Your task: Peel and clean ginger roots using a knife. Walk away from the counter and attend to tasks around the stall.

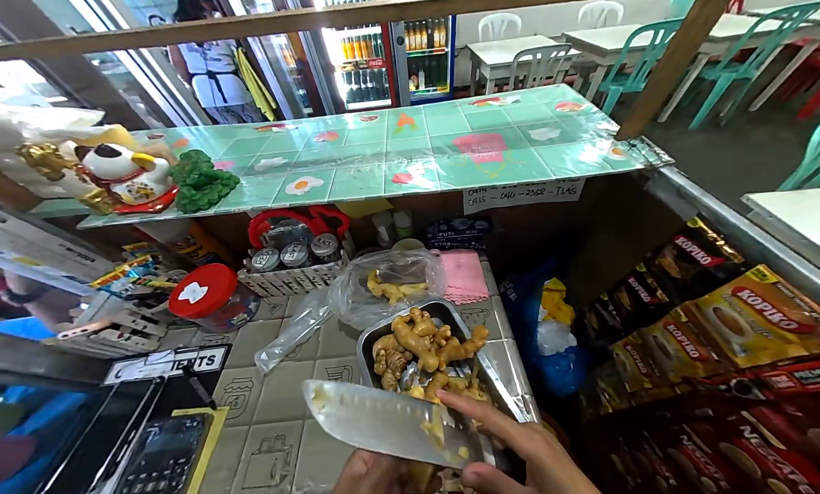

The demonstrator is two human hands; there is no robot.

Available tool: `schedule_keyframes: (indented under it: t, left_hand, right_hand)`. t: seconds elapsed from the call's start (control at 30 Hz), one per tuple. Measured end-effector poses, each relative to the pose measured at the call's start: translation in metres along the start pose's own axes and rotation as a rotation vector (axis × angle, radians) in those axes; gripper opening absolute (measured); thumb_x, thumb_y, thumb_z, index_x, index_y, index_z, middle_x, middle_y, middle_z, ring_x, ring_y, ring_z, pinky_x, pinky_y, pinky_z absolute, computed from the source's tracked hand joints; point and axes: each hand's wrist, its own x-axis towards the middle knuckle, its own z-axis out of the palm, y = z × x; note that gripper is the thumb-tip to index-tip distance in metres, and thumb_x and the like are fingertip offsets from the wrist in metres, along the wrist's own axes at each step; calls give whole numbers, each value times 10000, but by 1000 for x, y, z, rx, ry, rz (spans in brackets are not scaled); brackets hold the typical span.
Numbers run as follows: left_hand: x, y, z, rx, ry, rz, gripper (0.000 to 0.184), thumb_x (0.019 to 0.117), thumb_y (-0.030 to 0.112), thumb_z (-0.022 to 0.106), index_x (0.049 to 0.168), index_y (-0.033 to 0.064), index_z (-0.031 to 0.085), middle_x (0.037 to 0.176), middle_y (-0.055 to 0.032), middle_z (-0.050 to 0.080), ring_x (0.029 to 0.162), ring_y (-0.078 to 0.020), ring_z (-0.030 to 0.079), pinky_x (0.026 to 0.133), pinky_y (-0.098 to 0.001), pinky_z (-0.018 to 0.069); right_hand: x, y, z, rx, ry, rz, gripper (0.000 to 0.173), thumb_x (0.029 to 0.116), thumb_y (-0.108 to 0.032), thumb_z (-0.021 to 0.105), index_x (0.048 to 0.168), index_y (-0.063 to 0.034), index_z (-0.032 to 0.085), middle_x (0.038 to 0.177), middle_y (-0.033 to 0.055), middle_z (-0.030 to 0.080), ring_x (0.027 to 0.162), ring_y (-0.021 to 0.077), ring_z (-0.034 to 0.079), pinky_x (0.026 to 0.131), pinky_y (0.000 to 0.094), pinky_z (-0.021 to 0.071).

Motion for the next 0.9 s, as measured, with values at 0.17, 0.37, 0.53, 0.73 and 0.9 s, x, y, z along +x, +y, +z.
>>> schedule_keyframes:
  t: [0.17,0.37,0.53,0.73,0.9]
  left_hand:
    - [16,-6,-4,74,-70,13,239,1082,144,426,1280,53,525,1073,-43,694,966,-128,692,879,-332,587]
    - [26,-4,2,158,-11,-43,179,1082,149,395,1211,35,441,952,-100,683,862,-172,703,789,-331,594]
    - [26,-4,1,102,-20,-41,84,1071,150,431,1116,93,472,932,-37,674,851,-116,684,784,-313,586]
    - [25,-7,0,75,-57,-64,141,1081,177,403,1169,71,434,950,-82,678,871,-161,698,790,-332,591]
    - [23,-6,1,-3,-76,-50,100,1073,167,450,1136,107,500,974,-30,688,893,-117,691,804,-320,591]
  right_hand:
    - [-3,-12,2,-13,-94,36,838,972,-506,642,1633,-137,283,673,65,619,529,220,541,528,469,503]
    - [-5,-22,6,-172,-116,41,965,914,-635,639,1635,-113,264,652,63,601,516,237,528,512,483,471]
    - [-5,-20,4,-222,-55,30,870,930,-623,625,1607,-145,360,641,67,605,503,238,530,495,475,463]
    - [-5,-22,-1,-178,-135,38,951,930,-625,625,1637,-109,253,649,66,613,517,240,546,521,488,491]
    - [-5,-19,1,-226,-45,32,845,931,-603,640,1604,-169,370,646,64,606,512,240,534,510,479,471]
